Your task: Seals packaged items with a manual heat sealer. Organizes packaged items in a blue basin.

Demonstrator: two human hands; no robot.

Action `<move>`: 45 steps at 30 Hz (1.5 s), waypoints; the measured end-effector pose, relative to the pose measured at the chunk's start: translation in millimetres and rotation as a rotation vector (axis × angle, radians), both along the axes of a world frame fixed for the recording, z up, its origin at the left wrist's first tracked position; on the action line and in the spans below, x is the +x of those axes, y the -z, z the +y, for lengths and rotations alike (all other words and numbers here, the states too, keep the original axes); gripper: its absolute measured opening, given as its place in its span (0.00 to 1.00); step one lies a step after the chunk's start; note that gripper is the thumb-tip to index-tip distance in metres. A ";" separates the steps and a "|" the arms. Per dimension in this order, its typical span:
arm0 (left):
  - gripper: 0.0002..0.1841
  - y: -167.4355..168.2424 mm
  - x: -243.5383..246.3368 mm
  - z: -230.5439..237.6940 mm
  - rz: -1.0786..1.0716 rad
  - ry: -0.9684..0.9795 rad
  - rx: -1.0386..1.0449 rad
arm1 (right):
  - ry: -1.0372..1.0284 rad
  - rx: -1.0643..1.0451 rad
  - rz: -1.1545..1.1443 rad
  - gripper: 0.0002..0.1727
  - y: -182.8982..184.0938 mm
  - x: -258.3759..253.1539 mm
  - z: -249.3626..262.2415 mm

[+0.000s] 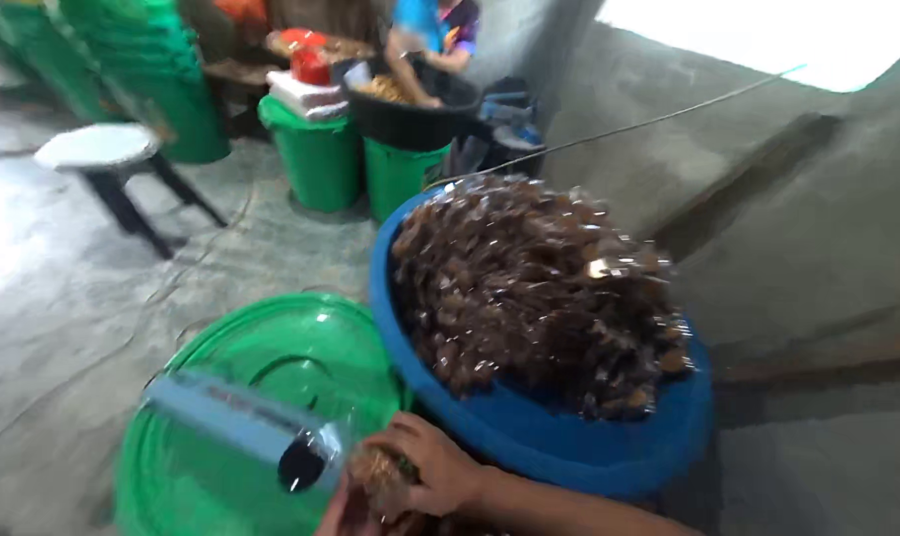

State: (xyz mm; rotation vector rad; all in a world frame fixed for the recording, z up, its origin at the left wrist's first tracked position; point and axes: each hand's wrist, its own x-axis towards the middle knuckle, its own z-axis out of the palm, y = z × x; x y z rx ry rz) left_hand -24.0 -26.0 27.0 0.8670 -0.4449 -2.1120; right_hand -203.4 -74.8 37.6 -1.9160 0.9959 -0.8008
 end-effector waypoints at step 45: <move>0.12 54.1 100.5 -67.9 -1.013 -0.591 -0.183 | -0.274 -0.312 0.343 0.24 28.7 113.5 -39.9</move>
